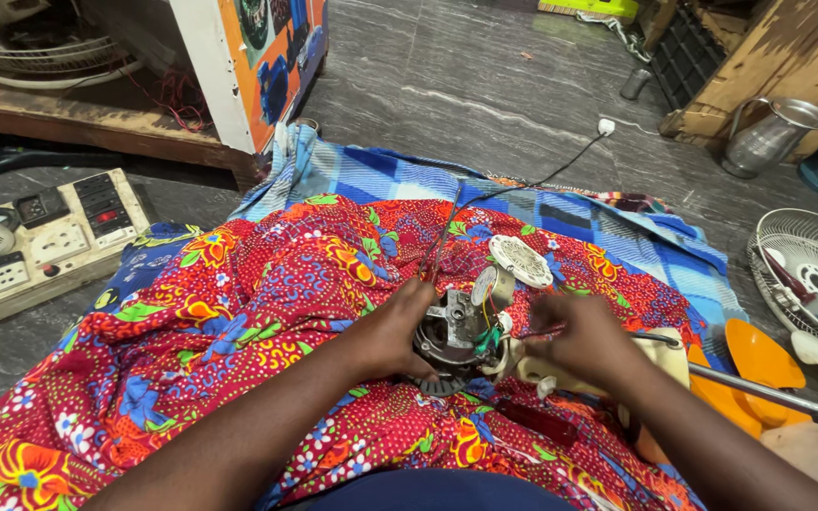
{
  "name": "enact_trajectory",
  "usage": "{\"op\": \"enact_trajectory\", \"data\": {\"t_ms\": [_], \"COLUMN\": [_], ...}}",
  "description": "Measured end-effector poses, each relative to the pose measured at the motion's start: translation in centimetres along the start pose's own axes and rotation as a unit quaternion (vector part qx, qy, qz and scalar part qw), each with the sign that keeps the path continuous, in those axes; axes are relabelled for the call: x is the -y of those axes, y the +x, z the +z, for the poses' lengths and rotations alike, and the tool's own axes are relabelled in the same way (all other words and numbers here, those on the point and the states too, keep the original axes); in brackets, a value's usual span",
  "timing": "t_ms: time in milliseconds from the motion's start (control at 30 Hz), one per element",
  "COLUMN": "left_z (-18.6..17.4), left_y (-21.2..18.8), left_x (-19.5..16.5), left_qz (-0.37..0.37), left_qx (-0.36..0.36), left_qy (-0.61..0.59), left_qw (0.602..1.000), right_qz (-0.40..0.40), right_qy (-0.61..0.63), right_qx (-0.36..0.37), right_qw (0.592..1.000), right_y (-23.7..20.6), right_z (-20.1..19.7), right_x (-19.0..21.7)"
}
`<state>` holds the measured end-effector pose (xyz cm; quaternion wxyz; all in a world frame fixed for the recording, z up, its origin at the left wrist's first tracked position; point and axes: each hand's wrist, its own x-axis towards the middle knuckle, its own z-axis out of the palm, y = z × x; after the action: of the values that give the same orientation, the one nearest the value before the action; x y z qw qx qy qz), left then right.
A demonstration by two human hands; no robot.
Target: The person disassembles a small electric motor while sitting on the floor. They remove the outer casing, use a screwdriver to loosen a central screw, and separate the stator from the rotor assembly.
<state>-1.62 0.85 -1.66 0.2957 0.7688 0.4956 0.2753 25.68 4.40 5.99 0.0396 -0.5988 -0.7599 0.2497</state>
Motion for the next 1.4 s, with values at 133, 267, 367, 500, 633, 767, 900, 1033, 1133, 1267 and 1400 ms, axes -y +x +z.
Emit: {"op": "enact_trajectory", "data": {"t_ms": [133, 267, 367, 500, 633, 767, 900, 1033, 1133, 1267, 1400], "left_z": [-0.3, 0.2, 0.8, 1.1, 1.0, 0.7, 0.7, 0.6, 0.4, 0.6, 0.6], "left_y": [-0.2, 0.2, 0.4, 0.6, 0.5, 0.3, 0.3, 0.4, 0.4, 0.2, 0.2], "left_x": [-0.7, -0.4, 0.1, 0.2, -0.1, -0.3, -0.6, -0.6, -0.4, -0.3, -0.2], "left_qz": [-0.067, -0.07, -0.028, -0.067, -0.015, 0.03, 0.024, 0.023, 0.03, 0.049, 0.055], "left_qx": [0.006, -0.019, -0.041, -0.024, -0.047, -0.052, -0.051, -0.048, -0.047, -0.051, -0.053], "left_qy": [-0.055, -0.131, -0.14, -0.143, -0.116, -0.095, -0.104, -0.104, -0.1, -0.116, -0.107], "left_qw": [0.996, 0.989, 0.989, 0.987, 0.992, 0.994, 0.993, 0.993, 0.993, 0.991, 0.991], "right_qz": [-0.316, -0.371, -0.262, -0.286, -0.326, -0.371, -0.343, -0.428, -0.216, -0.12, -0.222], "right_qy": [0.166, 0.066, 0.124, 0.114, 0.076, 0.023, 0.088, 0.077, 0.285, 0.145, 0.078], "right_qx": [-0.115, -0.151, -0.142, -0.215, -0.249, -0.249, -0.192, -0.154, -0.129, -0.043, 0.098], "right_qw": [0.927, 0.914, 0.946, 0.927, 0.909, 0.894, 0.915, 0.887, 0.925, 0.981, 0.967], "right_y": [-0.4, -0.3, -0.3, -1.6, -4.4, -6.1, -6.0, -4.9, -0.9, 4.5, 5.7], "right_z": [-1.4, -0.6, -0.5, -0.2, 1.1, 0.9, -0.2, -0.7, -0.5, -0.7, 0.2], "right_x": [2.0, 4.2, 4.7, 4.7, 5.1, 5.4, 5.1, 4.1, 3.9, 3.2, 2.4]}}
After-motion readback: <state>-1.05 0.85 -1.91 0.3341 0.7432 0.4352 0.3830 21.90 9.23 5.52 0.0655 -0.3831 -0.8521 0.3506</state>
